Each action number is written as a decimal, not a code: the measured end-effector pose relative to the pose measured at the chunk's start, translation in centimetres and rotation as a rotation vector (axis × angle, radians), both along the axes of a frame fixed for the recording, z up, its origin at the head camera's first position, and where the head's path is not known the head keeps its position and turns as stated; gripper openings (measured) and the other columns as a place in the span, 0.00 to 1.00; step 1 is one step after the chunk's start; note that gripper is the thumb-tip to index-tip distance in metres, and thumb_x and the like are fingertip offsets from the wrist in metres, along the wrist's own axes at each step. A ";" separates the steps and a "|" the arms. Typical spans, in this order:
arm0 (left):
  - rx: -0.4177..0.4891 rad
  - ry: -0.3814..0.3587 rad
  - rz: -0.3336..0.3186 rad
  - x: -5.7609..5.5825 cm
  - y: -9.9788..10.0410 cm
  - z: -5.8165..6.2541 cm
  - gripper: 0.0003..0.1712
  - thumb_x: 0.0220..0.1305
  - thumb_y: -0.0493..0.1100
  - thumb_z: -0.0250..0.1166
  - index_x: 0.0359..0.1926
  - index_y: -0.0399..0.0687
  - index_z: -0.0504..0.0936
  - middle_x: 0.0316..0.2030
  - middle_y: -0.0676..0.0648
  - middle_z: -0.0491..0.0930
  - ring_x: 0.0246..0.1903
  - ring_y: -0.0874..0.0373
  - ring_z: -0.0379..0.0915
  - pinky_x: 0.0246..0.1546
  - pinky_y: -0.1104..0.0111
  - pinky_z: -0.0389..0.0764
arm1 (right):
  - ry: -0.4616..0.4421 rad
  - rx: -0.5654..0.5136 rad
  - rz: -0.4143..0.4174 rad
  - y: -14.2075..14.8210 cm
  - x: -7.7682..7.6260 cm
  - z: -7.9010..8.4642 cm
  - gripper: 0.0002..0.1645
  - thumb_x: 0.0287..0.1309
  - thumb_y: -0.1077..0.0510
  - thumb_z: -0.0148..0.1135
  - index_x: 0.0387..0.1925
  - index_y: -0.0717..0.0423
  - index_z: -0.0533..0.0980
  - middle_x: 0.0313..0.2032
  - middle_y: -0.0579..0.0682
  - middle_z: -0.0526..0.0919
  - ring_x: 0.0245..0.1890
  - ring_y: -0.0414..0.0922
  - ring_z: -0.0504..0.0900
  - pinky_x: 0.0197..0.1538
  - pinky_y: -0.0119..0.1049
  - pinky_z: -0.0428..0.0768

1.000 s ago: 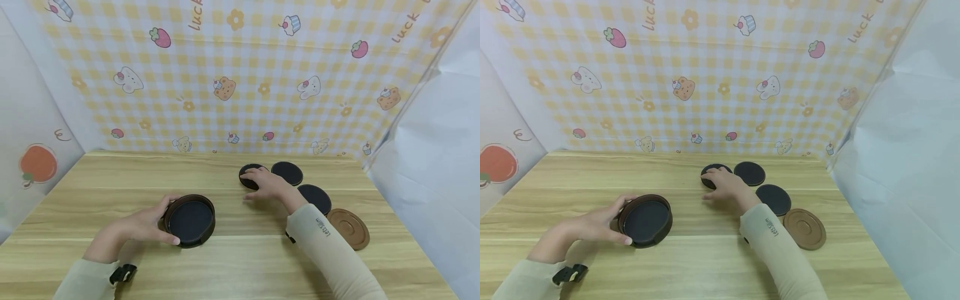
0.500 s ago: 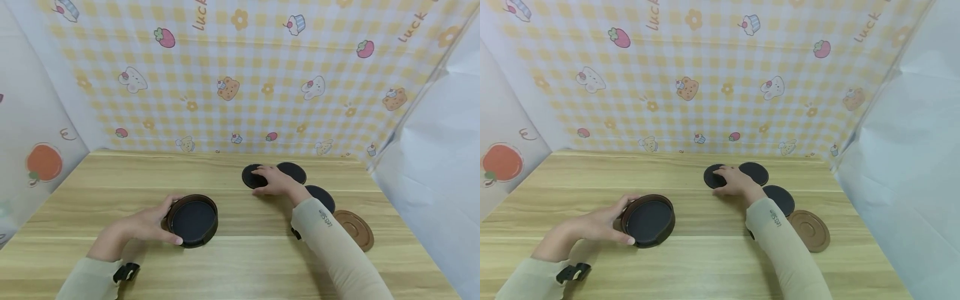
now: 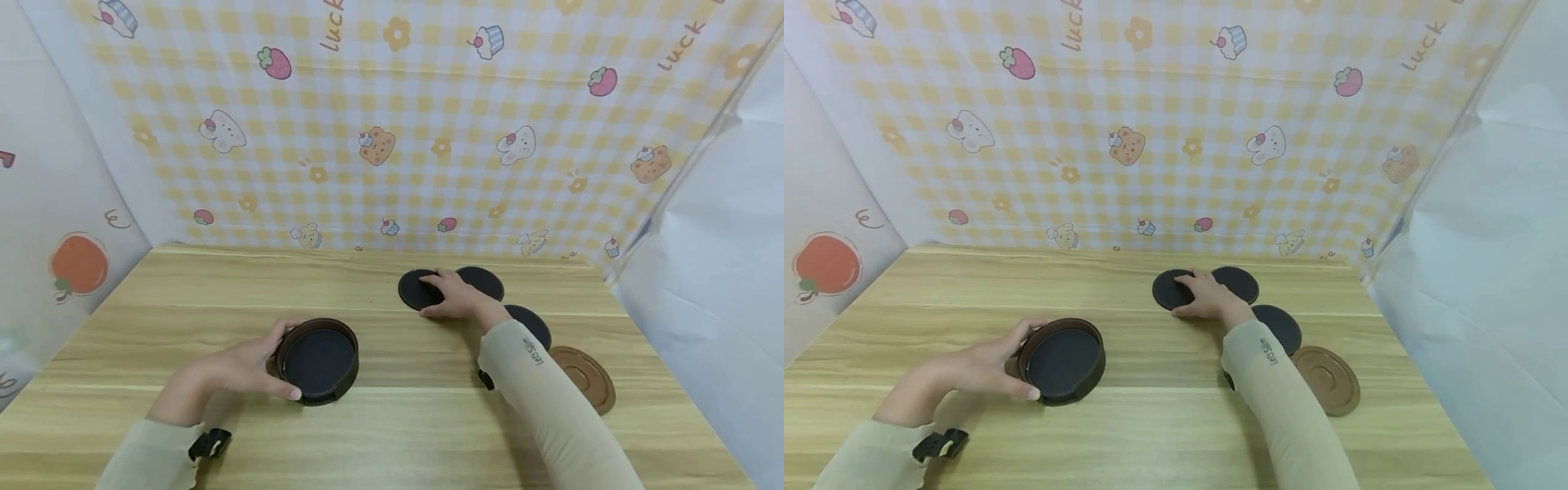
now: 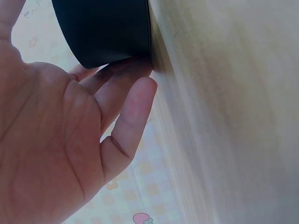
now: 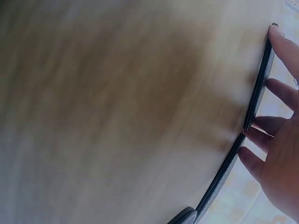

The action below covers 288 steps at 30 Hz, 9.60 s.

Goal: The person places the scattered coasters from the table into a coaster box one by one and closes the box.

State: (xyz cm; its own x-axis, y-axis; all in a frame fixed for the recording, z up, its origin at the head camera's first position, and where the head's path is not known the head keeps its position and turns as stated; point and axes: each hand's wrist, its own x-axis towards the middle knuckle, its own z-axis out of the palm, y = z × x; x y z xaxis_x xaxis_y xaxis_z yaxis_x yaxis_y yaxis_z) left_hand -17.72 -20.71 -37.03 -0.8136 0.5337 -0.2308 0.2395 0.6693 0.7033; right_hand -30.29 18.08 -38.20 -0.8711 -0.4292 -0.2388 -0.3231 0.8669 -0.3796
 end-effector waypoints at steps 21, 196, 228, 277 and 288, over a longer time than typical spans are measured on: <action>0.008 -0.053 -0.001 -0.3 0.2 0.4 0.65 0.48 0.56 0.79 0.74 0.50 0.43 0.68 0.32 0.65 0.65 0.33 0.65 0.58 0.37 0.68 | 0.070 0.030 0.063 0.1 0.1 1.0 0.41 0.55 0.39 0.70 0.67 0.51 0.71 0.68 0.58 0.70 0.70 0.59 0.65 0.70 0.55 0.65; 0.057 0.008 -0.002 0.2 0.0 0.2 0.60 0.45 0.58 0.79 0.69 0.50 0.48 0.63 0.39 0.69 0.61 0.41 0.70 0.58 0.43 0.68 | 0.231 -0.082 0.102 5.4 0.6 1.4 0.34 0.64 0.54 0.65 0.67 0.64 0.69 0.67 0.68 0.69 0.69 0.66 0.65 0.71 0.66 0.55; 0.065 0.008 0.013 0.4 0.1 0.1 0.60 0.46 0.57 0.80 0.69 0.50 0.49 0.65 0.39 0.69 0.65 0.39 0.66 0.61 0.43 0.67 | 0.064 -0.023 -0.063 7.6 -1.2 -0.1 0.44 0.62 0.45 0.66 0.72 0.59 0.62 0.72 0.74 0.55 0.69 0.77 0.53 0.64 0.70 0.62; 0.076 -0.002 0.001 0.3 -0.1 -0.1 0.59 0.47 0.55 0.79 0.69 0.49 0.48 0.65 0.37 0.67 0.66 0.38 0.64 0.60 0.41 0.66 | 0.157 0.037 0.168 -0.3 2.3 2.4 0.43 0.52 0.37 0.71 0.68 0.44 0.71 0.72 0.63 0.64 0.70 0.67 0.62 0.64 0.61 0.70; 0.073 -0.009 0.009 0.3 0.0 -0.1 0.60 0.47 0.55 0.79 0.69 0.48 0.49 0.66 0.37 0.67 0.66 0.38 0.64 0.61 0.41 0.65 | 0.176 0.024 0.256 -2.9 3.9 3.1 0.43 0.51 0.36 0.71 0.68 0.41 0.70 0.74 0.60 0.61 0.72 0.64 0.60 0.64 0.58 0.71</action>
State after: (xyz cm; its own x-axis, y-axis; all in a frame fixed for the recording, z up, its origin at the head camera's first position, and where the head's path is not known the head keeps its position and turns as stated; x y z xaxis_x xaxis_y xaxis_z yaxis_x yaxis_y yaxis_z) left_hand -17.40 -20.69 -37.09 -0.8166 0.5420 -0.1986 0.2271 0.6180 0.7527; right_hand -26.35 15.17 -35.07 -0.7640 -0.6363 -0.1066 -0.5915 0.7568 -0.2783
